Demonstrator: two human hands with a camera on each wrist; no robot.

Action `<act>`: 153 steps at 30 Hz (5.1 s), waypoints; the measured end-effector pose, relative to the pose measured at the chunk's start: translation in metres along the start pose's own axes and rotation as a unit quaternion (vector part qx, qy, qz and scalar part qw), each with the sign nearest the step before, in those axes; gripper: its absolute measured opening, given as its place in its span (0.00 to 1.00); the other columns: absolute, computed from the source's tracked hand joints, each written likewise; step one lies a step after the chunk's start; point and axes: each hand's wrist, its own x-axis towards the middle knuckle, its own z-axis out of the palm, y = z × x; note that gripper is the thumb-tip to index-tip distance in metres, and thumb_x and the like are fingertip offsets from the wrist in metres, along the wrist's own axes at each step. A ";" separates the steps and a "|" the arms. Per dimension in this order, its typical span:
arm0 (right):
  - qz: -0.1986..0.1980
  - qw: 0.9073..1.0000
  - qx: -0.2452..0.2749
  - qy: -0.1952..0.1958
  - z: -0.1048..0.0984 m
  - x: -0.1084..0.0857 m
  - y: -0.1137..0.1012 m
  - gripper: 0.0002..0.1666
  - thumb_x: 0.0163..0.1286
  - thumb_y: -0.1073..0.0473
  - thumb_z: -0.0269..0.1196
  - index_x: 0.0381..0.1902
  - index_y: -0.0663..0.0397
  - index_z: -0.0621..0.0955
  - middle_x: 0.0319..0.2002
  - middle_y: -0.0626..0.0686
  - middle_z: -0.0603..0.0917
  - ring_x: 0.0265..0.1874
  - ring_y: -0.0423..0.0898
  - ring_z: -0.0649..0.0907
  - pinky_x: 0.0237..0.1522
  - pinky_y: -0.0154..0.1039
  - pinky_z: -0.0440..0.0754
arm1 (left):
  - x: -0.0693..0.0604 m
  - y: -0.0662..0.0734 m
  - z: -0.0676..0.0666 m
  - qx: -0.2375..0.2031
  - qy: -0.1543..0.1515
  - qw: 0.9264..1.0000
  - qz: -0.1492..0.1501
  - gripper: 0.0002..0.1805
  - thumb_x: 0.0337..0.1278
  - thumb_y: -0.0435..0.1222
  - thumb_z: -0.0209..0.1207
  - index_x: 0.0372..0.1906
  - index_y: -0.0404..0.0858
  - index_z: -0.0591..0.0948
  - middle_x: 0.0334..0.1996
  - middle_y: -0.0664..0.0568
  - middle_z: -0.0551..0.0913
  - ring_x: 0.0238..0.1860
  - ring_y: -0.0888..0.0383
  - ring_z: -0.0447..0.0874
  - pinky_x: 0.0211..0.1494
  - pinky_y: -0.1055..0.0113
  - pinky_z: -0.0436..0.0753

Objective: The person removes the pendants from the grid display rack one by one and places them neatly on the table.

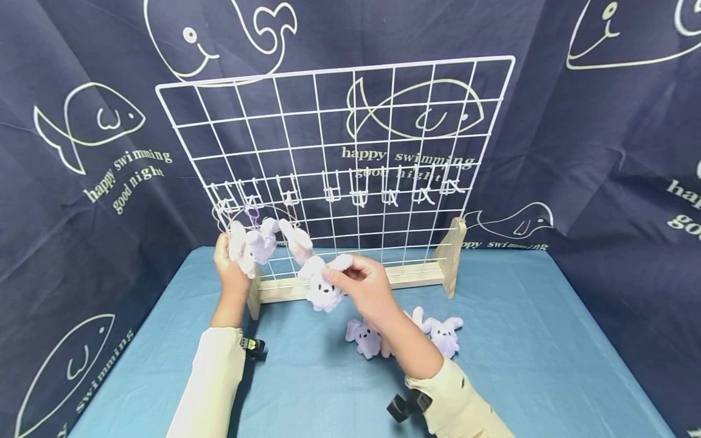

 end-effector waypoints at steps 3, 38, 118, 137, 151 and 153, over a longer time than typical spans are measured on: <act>-0.003 1.000 -0.024 -0.005 -0.003 -0.001 0.000 0.07 0.66 0.72 0.68 0.38 0.58 0.88 0.33 0.39 0.90 0.32 0.33 0.85 0.37 0.28 0.86 | 0.001 0.000 0.000 0.003 0.002 1.000 0.000 0.16 0.78 0.31 0.47 0.30 0.51 0.74 0.28 0.63 0.73 0.28 0.68 0.71 0.29 0.78 0.70; 0.104 0.955 -0.247 -0.130 -0.018 -0.009 0.042 0.14 0.60 0.58 0.79 0.35 0.59 0.85 0.22 0.42 0.77 0.21 0.33 0.73 0.23 0.27 0.71 | -0.001 0.007 0.004 0.014 0.014 1.000 -0.006 0.18 0.78 0.27 0.45 0.29 0.50 0.73 0.29 0.62 0.72 0.31 0.70 0.72 0.32 0.79 0.70; 0.297 0.881 0.361 -0.068 0.002 0.019 0.043 0.33 0.82 0.65 0.44 0.81 0.55 0.54 0.84 0.68 0.52 0.83 0.63 0.60 0.84 0.53 0.60 | 0.000 0.001 -0.002 0.019 0.012 1.000 0.002 0.15 0.78 0.30 0.47 0.31 0.48 0.74 0.29 0.64 0.74 0.30 0.68 0.73 0.32 0.78 0.72; 0.295 0.803 0.504 -0.123 0.012 0.031 0.032 0.25 0.84 0.54 0.41 0.75 0.45 0.62 0.75 0.64 0.65 0.68 0.57 0.80 0.67 0.47 0.83 | -0.001 0.000 0.001 0.015 0.004 1.000 -0.004 0.16 0.79 0.31 0.45 0.32 0.49 0.74 0.28 0.64 0.73 0.28 0.69 0.72 0.29 0.79 0.70; 0.207 0.892 0.401 -0.036 0.018 0.025 0.024 0.14 0.84 0.66 0.50 0.38 0.49 0.79 0.47 0.54 0.86 0.51 0.48 0.90 0.61 0.39 0.87 | 0.001 0.002 0.003 0.026 0.020 0.999 0.000 0.18 0.79 0.29 0.45 0.31 0.50 0.75 0.28 0.64 0.73 0.33 0.68 0.72 0.35 0.78 0.71; 0.201 0.893 0.401 -0.036 0.018 0.024 0.022 0.12 0.82 0.67 0.53 0.37 0.49 0.78 0.49 0.55 0.85 0.52 0.49 0.89 0.62 0.40 0.86 | 0.001 0.003 0.003 0.018 0.017 1.000 0.004 0.17 0.79 0.30 0.46 0.31 0.50 0.75 0.29 0.63 0.74 0.33 0.67 0.72 0.35 0.77 0.72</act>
